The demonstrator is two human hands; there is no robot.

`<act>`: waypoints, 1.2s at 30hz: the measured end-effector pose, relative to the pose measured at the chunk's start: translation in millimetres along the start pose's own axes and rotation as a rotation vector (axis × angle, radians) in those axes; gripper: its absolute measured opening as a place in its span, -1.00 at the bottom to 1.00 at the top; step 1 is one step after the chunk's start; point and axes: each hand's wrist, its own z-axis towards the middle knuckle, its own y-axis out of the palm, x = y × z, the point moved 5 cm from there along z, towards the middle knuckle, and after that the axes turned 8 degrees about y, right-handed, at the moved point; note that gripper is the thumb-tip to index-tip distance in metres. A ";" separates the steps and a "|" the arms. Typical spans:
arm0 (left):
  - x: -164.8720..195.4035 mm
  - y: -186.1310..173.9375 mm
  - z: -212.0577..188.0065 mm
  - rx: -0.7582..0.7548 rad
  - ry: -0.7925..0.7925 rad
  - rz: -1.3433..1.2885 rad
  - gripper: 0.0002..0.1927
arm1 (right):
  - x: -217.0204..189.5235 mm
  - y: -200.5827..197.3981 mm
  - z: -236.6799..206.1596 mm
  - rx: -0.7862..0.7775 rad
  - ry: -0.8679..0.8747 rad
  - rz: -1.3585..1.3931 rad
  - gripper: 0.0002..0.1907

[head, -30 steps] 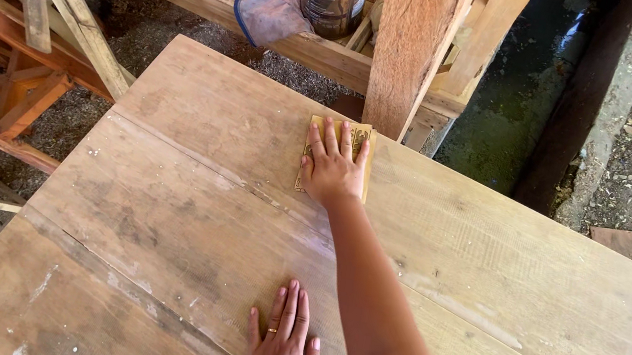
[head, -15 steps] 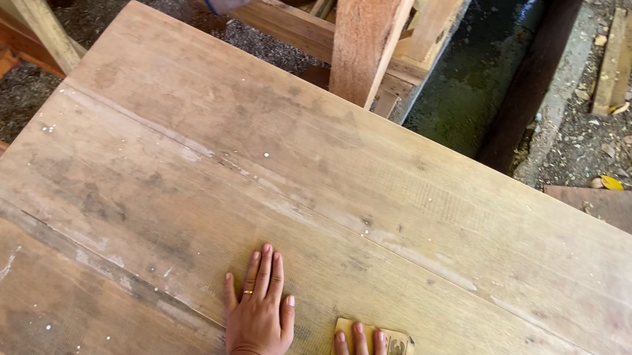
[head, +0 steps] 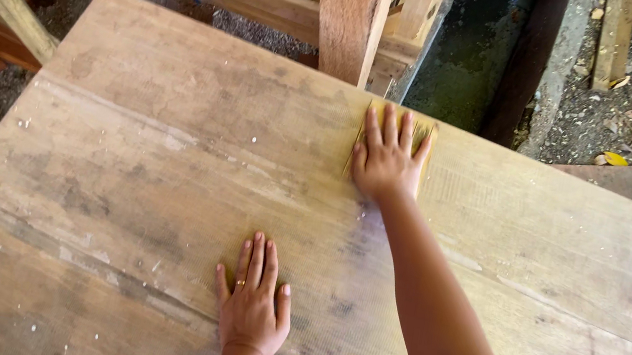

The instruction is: The person sands the surface of a large wooden board, rubbing a sheet of sandpaper back and forth across the planks with one hand while steadying the board with the other. They work over different sections of the board throughout the episode.

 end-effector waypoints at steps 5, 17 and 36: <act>-2.1 2.2 1.7 -0.034 -0.011 0.016 -0.23 | 0.7 5.3 -34.5 0.024 -0.018 0.023 -0.30; 20.0 -4.7 8.7 -0.138 0.224 0.156 -0.28 | 81.4 -19.9 -370.2 0.101 0.093 -0.062 -0.24; 101.0 8.1 60.5 0.066 0.091 -0.037 -0.28 | 154.8 -30.0 -62.5 0.075 0.281 -0.079 -0.30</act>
